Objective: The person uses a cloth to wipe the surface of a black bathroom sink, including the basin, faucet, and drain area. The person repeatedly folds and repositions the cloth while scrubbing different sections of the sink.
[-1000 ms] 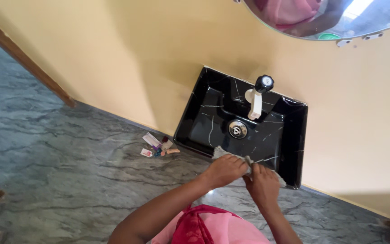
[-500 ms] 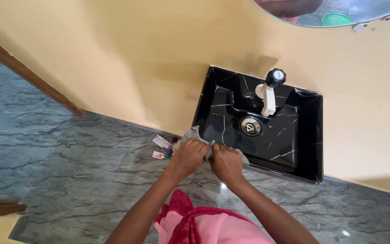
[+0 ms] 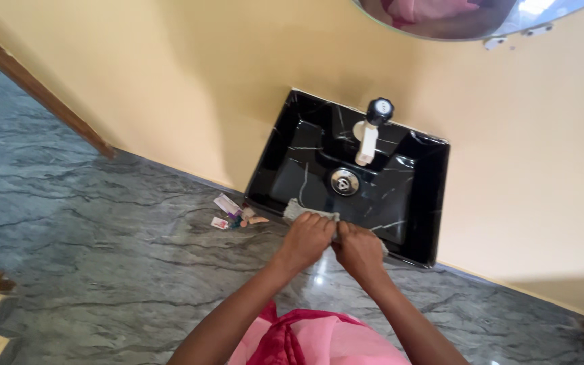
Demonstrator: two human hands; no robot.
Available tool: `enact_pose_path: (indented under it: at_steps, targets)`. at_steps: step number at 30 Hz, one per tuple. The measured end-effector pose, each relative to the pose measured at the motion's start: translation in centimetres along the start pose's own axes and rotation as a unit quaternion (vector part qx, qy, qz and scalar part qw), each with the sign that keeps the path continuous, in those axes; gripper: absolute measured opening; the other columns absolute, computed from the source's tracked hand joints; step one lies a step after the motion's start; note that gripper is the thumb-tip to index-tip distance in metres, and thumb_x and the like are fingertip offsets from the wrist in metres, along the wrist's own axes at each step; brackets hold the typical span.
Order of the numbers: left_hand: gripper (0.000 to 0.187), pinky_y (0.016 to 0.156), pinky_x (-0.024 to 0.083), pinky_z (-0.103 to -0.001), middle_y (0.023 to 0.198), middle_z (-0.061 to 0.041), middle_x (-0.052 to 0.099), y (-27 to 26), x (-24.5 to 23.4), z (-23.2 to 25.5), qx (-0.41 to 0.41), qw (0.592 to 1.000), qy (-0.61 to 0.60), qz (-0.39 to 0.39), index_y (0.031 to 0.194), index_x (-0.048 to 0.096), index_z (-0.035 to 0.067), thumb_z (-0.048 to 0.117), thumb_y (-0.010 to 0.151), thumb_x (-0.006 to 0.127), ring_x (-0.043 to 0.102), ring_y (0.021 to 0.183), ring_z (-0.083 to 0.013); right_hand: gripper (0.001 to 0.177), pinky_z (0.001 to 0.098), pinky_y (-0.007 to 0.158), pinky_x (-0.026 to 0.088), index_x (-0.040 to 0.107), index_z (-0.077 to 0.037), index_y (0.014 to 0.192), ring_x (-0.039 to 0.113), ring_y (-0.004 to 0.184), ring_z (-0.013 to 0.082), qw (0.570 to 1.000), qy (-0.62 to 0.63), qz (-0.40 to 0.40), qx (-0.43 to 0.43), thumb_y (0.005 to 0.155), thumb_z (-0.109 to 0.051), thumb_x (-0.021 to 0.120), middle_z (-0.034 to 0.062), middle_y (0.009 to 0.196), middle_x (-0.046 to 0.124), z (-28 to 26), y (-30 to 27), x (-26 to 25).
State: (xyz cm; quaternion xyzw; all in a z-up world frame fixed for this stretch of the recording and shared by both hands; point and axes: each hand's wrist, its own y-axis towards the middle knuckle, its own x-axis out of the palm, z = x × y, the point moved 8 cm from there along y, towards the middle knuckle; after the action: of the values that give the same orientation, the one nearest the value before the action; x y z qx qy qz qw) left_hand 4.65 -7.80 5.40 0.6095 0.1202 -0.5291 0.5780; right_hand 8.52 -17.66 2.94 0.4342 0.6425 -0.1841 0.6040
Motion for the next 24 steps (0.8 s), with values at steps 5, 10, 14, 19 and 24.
enact_pose_path:
  at_steps: [5,10,14,19,24]
  targets:
    - [0.01,0.084,0.048,-0.041,0.087,-0.01,0.067,2.0,4.7,5.6,0.025,0.999,-0.027,-0.028,0.089,0.062,0.006,0.01,0.08,0.06,0.064,0.088,-0.0274,0.036,0.0459,0.067,0.054,0.067,-0.005,0.097,0.07,0.077,0.0337,0.999,-0.013,0.018,0.033,0.069,-0.023,0.081,0.012,0.086,0.073,6.0,-4.3,-2.3]
    - [0.009,0.081,0.049,-0.041,0.084,-0.01,0.069,4.1,8.9,9.7,0.058,0.995,-0.06,-0.053,0.088,0.062,0.006,0.014,0.084,0.064,0.067,0.083,-0.0273,0.037,0.0438,0.077,0.051,0.068,-0.007,0.096,0.068,0.085,0.0316,0.998,-0.019,0.052,0.036,0.064,-0.018,0.081,0.011,0.086,0.071,10.2,-7.8,-4.5]
    - [0.008,0.08,0.051,-0.04,0.084,-0.01,0.071,4.2,9.3,9.7,0.069,0.993,-0.082,-0.058,0.09,0.064,0.006,0.012,0.085,0.063,0.07,0.082,-0.0265,0.029,0.0407,0.084,0.05,0.069,-0.01,0.095,0.067,0.089,0.0284,0.994,-0.054,0.026,0.094,0.069,-0.017,0.08,0.0071,0.085,0.071,10.7,-8.2,-4.0]
    - [0.004,0.083,0.054,-0.04,0.087,-0.01,0.072,3.3,7.5,7.8,0.084,0.989,-0.117,-0.043,0.089,0.062,0.007,0.01,0.086,0.062,0.071,0.086,-0.0271,0.029,0.0407,0.084,0.05,0.071,-0.01,0.095,0.068,0.09,0.027,0.982,-0.106,0.021,0.153,0.07,-0.02,0.081,0.006,0.086,0.073,8.9,-7.3,-3.7]
    - [0.009,0.085,0.054,-0.04,0.089,-0.011,0.071,1.9,5.0,4.5,0.095,0.99,-0.096,-0.047,0.092,0.062,0.006,0.008,0.083,0.062,0.071,0.088,-0.0279,0.033,0.0415,0.082,0.05,0.071,-0.009,0.095,0.069,0.088,0.0278,0.974,-0.134,0.01,0.184,0.07,-0.026,0.084,0.0075,0.089,0.074,5.8,-5.5,-3.0]
